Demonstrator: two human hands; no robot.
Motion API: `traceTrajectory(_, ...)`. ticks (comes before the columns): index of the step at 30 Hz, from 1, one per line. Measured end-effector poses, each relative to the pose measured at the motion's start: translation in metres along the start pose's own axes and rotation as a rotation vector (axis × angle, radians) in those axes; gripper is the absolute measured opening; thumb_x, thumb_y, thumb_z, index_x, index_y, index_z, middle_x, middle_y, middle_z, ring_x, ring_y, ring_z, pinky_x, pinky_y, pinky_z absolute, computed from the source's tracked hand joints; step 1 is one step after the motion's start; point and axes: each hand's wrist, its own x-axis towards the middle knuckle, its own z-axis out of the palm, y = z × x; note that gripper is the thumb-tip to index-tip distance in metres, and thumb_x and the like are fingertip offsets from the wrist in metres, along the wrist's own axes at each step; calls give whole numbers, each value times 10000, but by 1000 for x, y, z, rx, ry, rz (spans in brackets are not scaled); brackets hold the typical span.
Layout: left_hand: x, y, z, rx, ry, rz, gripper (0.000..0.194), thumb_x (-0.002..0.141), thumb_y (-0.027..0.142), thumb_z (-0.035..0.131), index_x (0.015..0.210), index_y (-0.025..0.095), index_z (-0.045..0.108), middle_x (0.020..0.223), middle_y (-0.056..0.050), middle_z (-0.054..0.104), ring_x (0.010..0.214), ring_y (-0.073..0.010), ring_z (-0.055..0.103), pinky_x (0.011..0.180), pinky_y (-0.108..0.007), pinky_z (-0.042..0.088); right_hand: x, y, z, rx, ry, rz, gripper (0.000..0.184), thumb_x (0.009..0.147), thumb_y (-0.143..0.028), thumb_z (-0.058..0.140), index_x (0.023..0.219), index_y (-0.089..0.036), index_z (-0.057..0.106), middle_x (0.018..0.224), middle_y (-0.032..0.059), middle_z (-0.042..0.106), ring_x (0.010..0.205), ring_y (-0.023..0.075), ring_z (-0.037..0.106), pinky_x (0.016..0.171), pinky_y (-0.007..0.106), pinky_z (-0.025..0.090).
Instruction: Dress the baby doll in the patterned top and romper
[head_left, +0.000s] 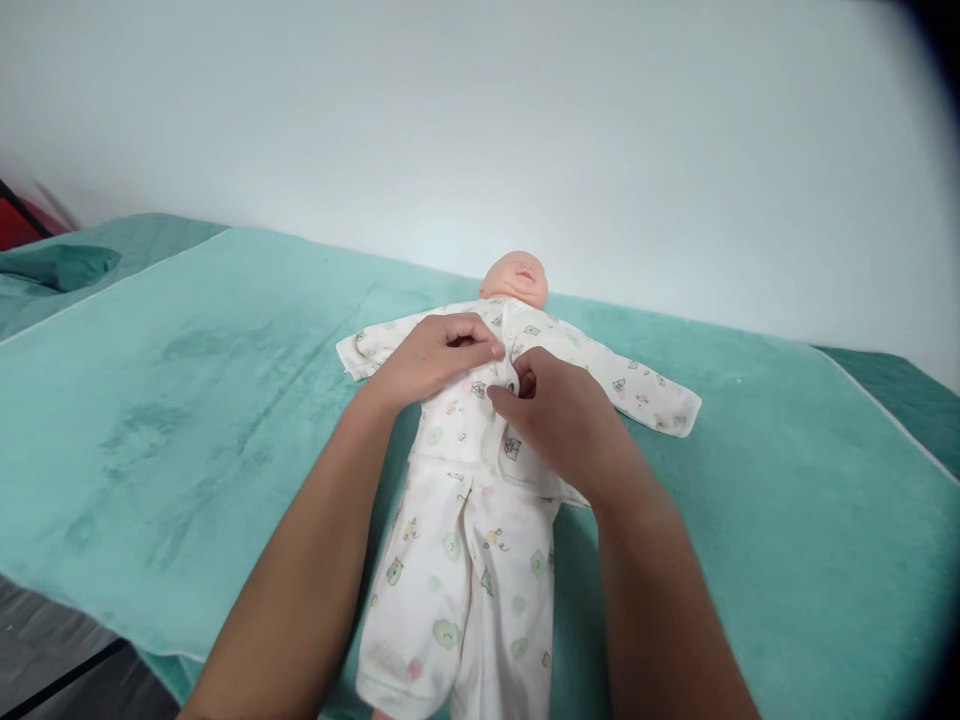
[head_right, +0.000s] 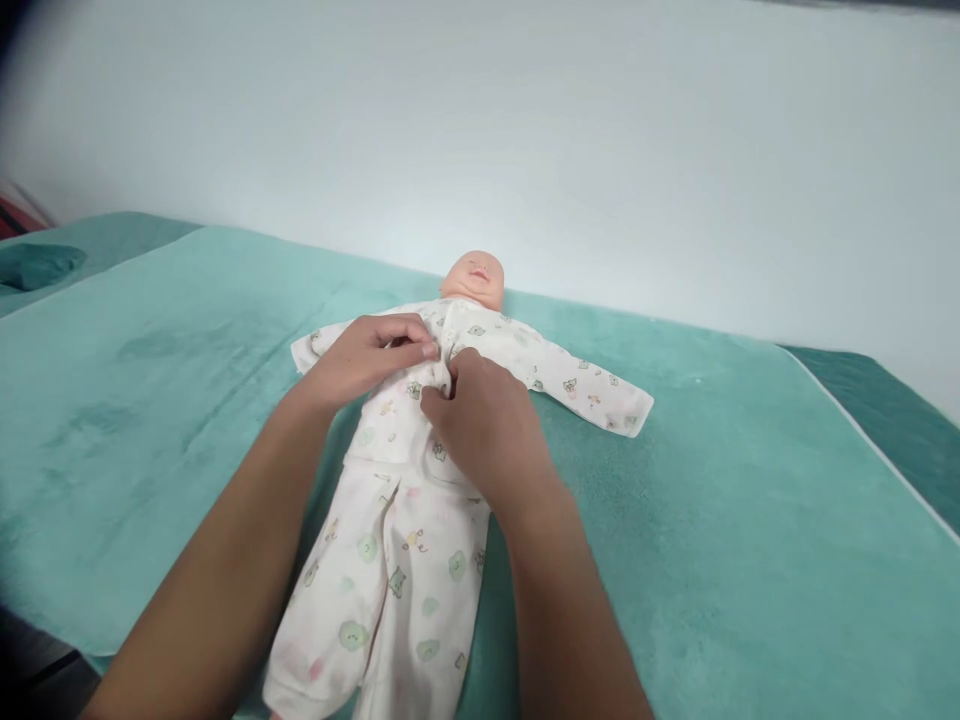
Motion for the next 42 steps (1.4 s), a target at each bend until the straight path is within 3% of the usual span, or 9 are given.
traceTrajectory(7, -2, 2, -10, 135, -162, 47, 191, 817, 404, 700, 834, 217, 741, 906, -24, 657, 810, -146, 538, 703, -289, 407, 10, 21, -11, 350, -147, -34, 265, 815, -429, 683, 753, -223, 528, 665, -53, 471, 588, 102, 389, 515, 256, 292)
traceTrajectory(14, -1, -2, -11, 130, -209, 66, 218, 821, 435, 708, 793, 223, 751, 946, -29, 647, 822, -146, 563, 705, -289, 417, 19, 36, -8, 680, -238, 4, 221, 808, -412, 737, 839, -214, 644, 669, -28, 582, 611, 117, 538, 558, 247, 413)
traceTrajectory(24, -4, 3, -10, 123, -208, 46, 163, 823, 377, 702, 797, 222, 748, 963, -27, 641, 827, -140, 550, 689, -273, 409, 17, 31, -8, 671, -219, -13, 258, 874, -434, 681, 767, -202, 647, 615, -24, 588, 563, 96, 513, 526, 224, 395)
traceTrajectory(42, -4, 2, -11, 6, -254, 33, 174, 845, 347, 657, 755, 206, 703, 889, -24, 596, 746, -129, 491, 658, -281, 388, 18, 26, 0, 763, -130, -3, 380, 805, -497, 753, 677, -207, 543, 522, -26, 595, 474, 88, 479, 463, 225, 306)
